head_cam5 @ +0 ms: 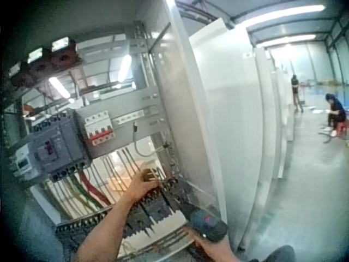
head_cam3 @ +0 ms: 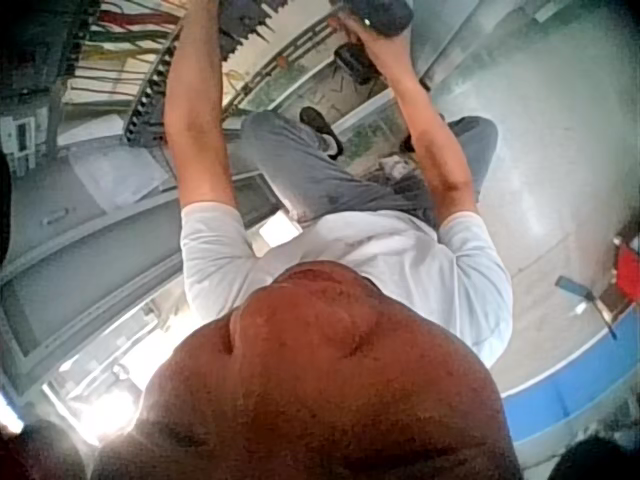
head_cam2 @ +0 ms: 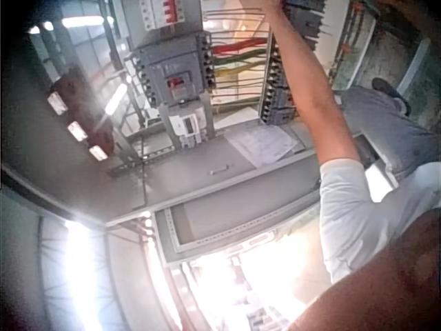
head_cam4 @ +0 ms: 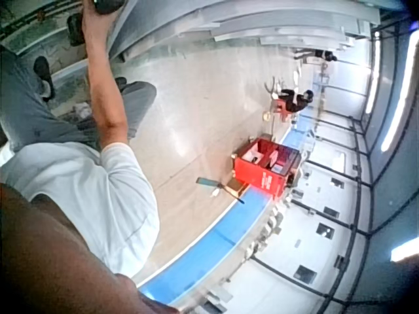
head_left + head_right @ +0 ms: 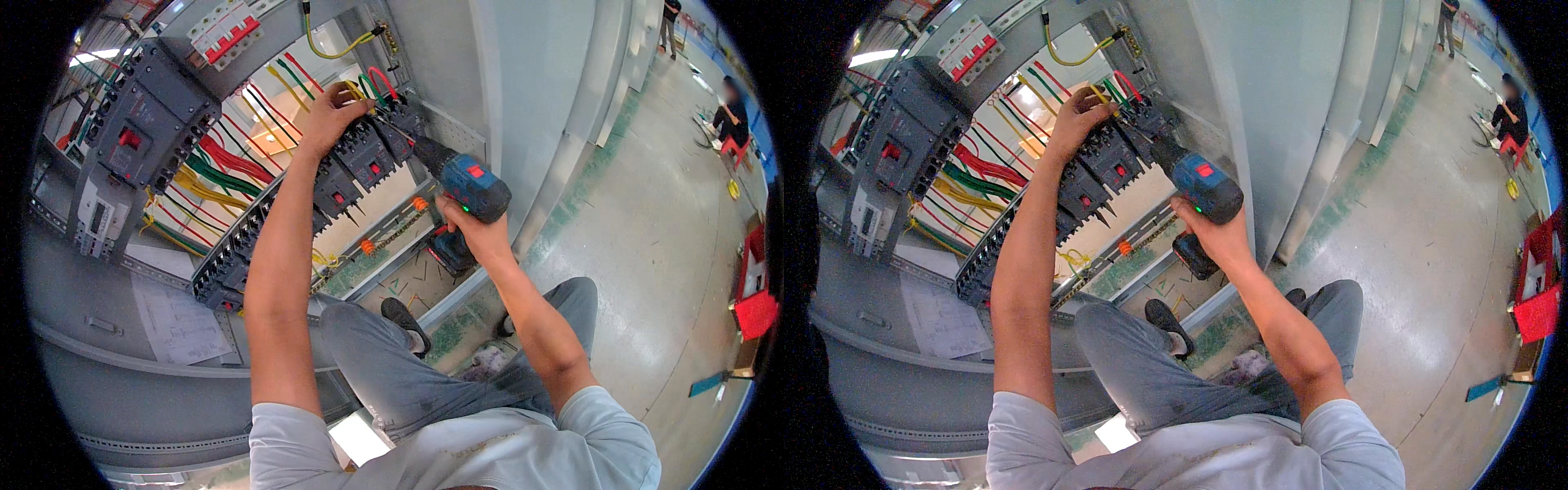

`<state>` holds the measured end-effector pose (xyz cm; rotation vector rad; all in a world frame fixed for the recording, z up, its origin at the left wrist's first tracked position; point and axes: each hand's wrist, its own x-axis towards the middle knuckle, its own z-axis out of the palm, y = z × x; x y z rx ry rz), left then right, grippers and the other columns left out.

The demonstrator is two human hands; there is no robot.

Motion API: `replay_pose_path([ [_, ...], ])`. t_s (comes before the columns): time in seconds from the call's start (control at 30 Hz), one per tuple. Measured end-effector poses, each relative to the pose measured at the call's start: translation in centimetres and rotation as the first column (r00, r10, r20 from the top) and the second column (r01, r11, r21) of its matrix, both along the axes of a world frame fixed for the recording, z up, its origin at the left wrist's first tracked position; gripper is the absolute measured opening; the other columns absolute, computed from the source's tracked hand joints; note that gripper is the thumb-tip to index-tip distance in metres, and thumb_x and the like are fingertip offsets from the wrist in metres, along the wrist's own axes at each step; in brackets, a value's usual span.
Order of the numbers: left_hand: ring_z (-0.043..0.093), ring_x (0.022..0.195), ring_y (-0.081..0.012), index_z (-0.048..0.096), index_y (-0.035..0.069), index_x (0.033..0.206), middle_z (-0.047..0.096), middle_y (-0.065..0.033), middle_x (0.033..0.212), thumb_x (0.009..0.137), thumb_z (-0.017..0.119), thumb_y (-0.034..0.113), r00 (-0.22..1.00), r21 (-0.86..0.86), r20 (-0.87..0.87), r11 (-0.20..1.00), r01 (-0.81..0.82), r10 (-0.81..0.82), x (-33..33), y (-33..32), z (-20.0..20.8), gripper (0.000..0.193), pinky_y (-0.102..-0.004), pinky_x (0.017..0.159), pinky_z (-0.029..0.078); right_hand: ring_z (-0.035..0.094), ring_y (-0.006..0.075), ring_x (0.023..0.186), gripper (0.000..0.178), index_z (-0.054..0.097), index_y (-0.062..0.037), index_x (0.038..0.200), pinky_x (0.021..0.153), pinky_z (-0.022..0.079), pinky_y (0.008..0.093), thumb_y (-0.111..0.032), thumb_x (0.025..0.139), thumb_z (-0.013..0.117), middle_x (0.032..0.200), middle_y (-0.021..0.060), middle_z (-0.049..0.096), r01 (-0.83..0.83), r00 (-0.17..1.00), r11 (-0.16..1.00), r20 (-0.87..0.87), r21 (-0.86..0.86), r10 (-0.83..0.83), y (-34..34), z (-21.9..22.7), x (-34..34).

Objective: The person uses a cordless drill to tighten screws on multiple circuit breakers inside an open electrical panel. They hold wires in place with one hand while operating the drill with the other, moving sequentially across several breakers.

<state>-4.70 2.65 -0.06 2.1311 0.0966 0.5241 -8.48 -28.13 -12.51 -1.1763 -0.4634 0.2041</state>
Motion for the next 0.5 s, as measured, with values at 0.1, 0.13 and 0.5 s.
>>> replay_pose_path([
  [0.1,0.067,0.109,-0.0224,0.059,-0.007,0.128,0.07,-0.0187,0.122,0.083,0.084,0.032,1.0,-0.002,0.024,1.0,-0.013,0.013,0.3,0.8,-0.3,0.065,-0.0346,0.096,0.052,0.057,0.0089,0.062,0.012,0.07,-0.0031,0.098,0.058,0.047,0.028,-0.007,0.09,0.078,0.08,-0.0006,0.066,0.008,1.0,1.0,0.006,0.0,-0.008,0.2,0.1,-0.3],
  [0.13,0.068,0.109,-0.0226,0.059,-0.007,0.127,0.071,-0.0187,0.121,0.083,0.084,0.032,0.999,-0.001,0.032,1.0,-0.021,0.021,0.4,0.9,-0.5,0.064,-0.0346,0.096,0.052,0.057,0.0088,0.062,0.012,0.07,-0.0032,0.098,0.058,0.047,0.0281,-0.007,0.09,0.078,0.08,-0.0007,0.066,0.014,1.0,1.0,0.01,0.002,-0.014,0.2,0.1,-0.4],
  [0.5,0.067,0.112,-0.0231,0.059,-0.006,0.128,0.071,-0.0166,0.121,0.08,0.086,0.031,0.998,0.064,0.064,0.998,-0.01,0.006,0.9,1.1,-1.1,0.065,-0.0357,0.099,0.052,0.057,0.0086,0.063,0.014,0.072,-0.0018,0.101,0.06,0.048,0.0282,-0.007,0.09,0.077,0.082,0.0003,0.068,0.006,1.0,1.0,-0.011,-0.031,-0.006,-0.1,0.1,-0.3],
])
